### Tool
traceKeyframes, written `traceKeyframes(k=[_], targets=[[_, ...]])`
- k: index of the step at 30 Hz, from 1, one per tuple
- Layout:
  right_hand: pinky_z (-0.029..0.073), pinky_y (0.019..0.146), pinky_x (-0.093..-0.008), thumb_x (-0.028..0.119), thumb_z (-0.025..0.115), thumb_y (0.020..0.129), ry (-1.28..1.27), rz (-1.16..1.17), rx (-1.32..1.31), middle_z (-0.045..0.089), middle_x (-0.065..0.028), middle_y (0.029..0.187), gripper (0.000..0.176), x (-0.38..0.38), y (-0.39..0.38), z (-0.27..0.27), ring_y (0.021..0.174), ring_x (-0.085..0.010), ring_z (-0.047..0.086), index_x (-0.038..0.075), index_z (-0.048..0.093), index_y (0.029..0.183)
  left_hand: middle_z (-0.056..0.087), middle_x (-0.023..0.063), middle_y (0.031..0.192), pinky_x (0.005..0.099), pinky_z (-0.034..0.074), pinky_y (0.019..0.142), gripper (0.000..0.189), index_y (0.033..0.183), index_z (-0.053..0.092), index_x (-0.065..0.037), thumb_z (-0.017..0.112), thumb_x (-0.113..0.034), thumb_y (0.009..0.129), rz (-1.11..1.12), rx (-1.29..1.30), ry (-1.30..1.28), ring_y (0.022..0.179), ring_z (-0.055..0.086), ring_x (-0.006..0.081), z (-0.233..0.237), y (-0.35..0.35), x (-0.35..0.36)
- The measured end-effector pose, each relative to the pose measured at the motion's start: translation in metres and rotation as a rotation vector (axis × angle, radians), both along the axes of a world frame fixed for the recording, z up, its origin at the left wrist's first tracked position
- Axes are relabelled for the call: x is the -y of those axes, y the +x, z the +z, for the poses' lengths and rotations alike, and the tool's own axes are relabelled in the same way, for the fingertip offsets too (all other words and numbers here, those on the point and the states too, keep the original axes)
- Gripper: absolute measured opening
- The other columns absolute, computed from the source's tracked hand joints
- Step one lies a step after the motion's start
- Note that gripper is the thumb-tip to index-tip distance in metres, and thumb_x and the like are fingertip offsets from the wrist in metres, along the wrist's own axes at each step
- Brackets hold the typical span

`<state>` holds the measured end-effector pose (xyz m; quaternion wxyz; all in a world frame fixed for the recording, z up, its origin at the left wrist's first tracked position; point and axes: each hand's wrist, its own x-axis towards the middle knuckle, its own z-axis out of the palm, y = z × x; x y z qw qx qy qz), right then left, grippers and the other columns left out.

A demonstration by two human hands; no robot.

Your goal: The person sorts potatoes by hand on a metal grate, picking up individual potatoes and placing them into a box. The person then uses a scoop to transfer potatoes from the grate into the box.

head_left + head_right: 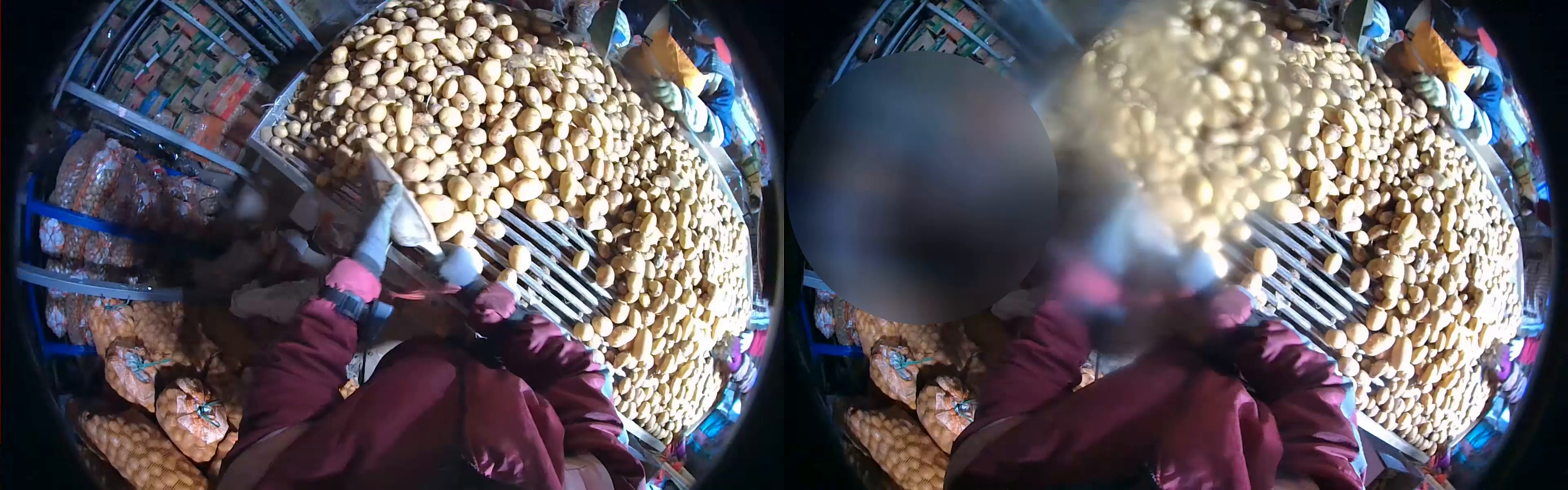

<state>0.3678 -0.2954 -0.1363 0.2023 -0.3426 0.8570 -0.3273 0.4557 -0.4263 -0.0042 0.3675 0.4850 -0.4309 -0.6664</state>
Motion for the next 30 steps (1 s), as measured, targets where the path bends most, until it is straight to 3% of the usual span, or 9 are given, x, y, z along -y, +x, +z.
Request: traceKeyframes(k=[1, 3, 11, 13, 15, 17, 23, 28, 30], targets=[[0.055, 0.067, -0.0394, 0.033, 0.069, 0.087, 0.090, -0.093, -0.003, 0.073, -0.0156, 0.077, 0.039, 0.006, -0.005, -0.076, 0.068, -0.0226, 0.070, -0.003, 0.074, 0.102, 0.051, 0.0117, 0.148, 0.0367, 0.042, 0.111, 0.083, 0.149, 0.046, -0.002, 0.070, -0.054, 0.089, 0.000, 0.008, 0.007, 0.132, 0.050, 0.0233, -0.010, -0.008, -0.007], [0.055, 0.064, -0.0356, 0.026, 0.069, 0.088, -0.188, 0.058, 0.565, 0.073, -0.0089, 0.077, 0.034, -0.038, -0.056, -0.046, 0.068, -0.0155, 0.067, -0.003, 0.075, 0.104, 0.051, 0.0116, 0.149, 0.0370, 0.042, 0.112, 0.085, 0.148, 0.047, -0.002, 0.071, -0.056, 0.088, -0.016, 0.017, 0.007, 0.132, 0.050, 0.0237, -0.026, -0.031, -0.015], [0.050, 0.060, -0.0329, 0.021, 0.073, 0.086, -0.197, 0.376, 0.096, 0.071, -0.0063, 0.077, 0.031, -0.134, -0.152, 0.065, 0.068, -0.0108, 0.061, -0.005, 0.072, 0.103, 0.050, 0.0118, 0.150, 0.0393, 0.041, 0.112, 0.093, 0.149, 0.047, -0.002, 0.072, -0.065, 0.085, -0.099, 0.243, -0.265, 0.133, 0.049, 0.0260, -0.049, -0.133, -0.067], [0.049, 0.060, -0.0342, 0.028, 0.073, 0.088, -0.153, 0.088, 0.357, 0.070, -0.0088, 0.075, 0.035, -0.161, -0.159, 0.078, 0.068, -0.0132, 0.060, -0.005, 0.071, 0.098, 0.052, 0.0116, 0.144, 0.0391, 0.042, 0.108, 0.086, 0.144, 0.048, -0.002, 0.070, -0.062, 0.087, -0.188, 0.265, -0.333, 0.128, 0.051, 0.0258, -0.033, -0.160, -0.097], [0.049, 0.061, -0.0343, 0.032, 0.072, 0.089, -0.186, 0.224, -0.065, 0.070, -0.0085, 0.075, 0.037, -0.201, -0.173, 0.126, 0.068, -0.0134, 0.061, -0.005, 0.071, 0.097, 0.054, 0.0114, 0.138, 0.0389, 0.044, 0.104, 0.079, 0.140, 0.050, -0.001, 0.068, -0.058, 0.089, -0.319, 0.227, -0.377, 0.122, 0.053, 0.0256, -0.012, -0.189, -0.127], [0.048, 0.058, -0.0353, 0.032, 0.071, 0.088, -0.080, -0.148, 0.345, 0.069, -0.0070, 0.072, 0.034, -0.223, -0.183, 0.098, 0.061, -0.0135, 0.060, -0.002, 0.072, 0.093, 0.056, 0.0112, 0.132, 0.0386, 0.045, 0.100, 0.072, 0.136, 0.052, -0.001, 0.066, -0.055, 0.091, -0.438, 0.202, -0.444, 0.116, 0.055, 0.0254, 0.008, -0.215, -0.152], [0.045, 0.051, -0.0337, 0.027, 0.068, 0.087, -0.026, -0.195, 0.182, 0.062, -0.0031, 0.066, 0.025, -0.251, -0.196, 0.093, 0.054, -0.0145, 0.058, 0.003, 0.066, 0.092, 0.062, 0.0106, 0.113, 0.0379, 0.050, 0.087, 0.052, 0.123, 0.057, 0.000, 0.060, -0.045, 0.097, -0.595, 0.213, -0.760, 0.100, 0.060, 0.0248, 0.110, -0.238, -0.187], [0.039, 0.046, -0.0257, 0.031, 0.073, 0.092, -0.377, -0.092, 0.948, 0.061, 0.0035, 0.071, 0.027, -0.245, -0.196, 0.129, 0.054, -0.0069, 0.050, 0.006, 0.071, 0.101, 0.066, 0.0101, 0.098, 0.0373, 0.054, 0.077, 0.040, 0.112, 0.061, 0.001, 0.055, -0.037, 0.102, -0.490, 0.312, -0.918, 0.086, 0.065, 0.0243, 0.199, -0.211, -0.212], [0.040, 0.047, -0.0260, 0.031, 0.072, 0.092, -0.290, -0.175, 1.067, 0.061, 0.0037, 0.071, 0.027, -0.230, -0.191, 0.227, 0.055, -0.0067, 0.051, 0.006, 0.071, 0.101, 0.063, 0.0100, 0.116, 0.0357, 0.049, 0.090, 0.053, 0.126, 0.057, 0.000, 0.065, -0.043, 0.095, -0.535, 0.261, -0.460, 0.105, 0.059, 0.0228, 0.179, -0.208, -0.205]])
